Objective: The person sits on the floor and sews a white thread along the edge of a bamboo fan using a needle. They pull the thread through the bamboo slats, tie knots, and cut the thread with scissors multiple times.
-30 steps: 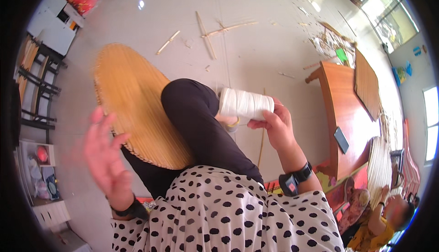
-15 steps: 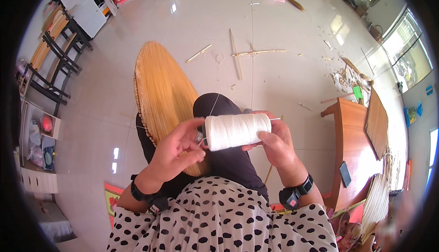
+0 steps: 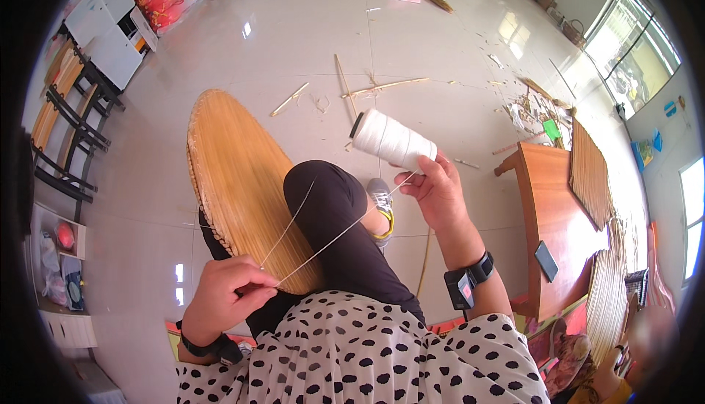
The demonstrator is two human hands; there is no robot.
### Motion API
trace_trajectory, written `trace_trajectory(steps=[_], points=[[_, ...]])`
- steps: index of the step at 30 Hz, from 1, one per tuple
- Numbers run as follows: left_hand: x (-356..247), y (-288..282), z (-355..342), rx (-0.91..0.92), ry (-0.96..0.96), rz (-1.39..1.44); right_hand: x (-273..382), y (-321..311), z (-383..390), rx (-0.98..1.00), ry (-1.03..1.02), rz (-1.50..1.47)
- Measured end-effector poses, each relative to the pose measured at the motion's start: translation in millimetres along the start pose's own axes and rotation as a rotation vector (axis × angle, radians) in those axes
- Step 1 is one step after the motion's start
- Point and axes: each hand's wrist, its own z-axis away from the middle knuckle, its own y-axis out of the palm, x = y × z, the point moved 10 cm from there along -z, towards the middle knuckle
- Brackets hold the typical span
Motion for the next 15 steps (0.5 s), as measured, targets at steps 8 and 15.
trace_trajectory(steps=[8,15], points=[[-20,-61,18,-0.336,0.052,-0.079,1,-47,2,-0.071,-0.084,0.426],[-28,-85,34,-0.591,0.054,-0.188,-9,-25,27,0.158,-0.15,1.236]])
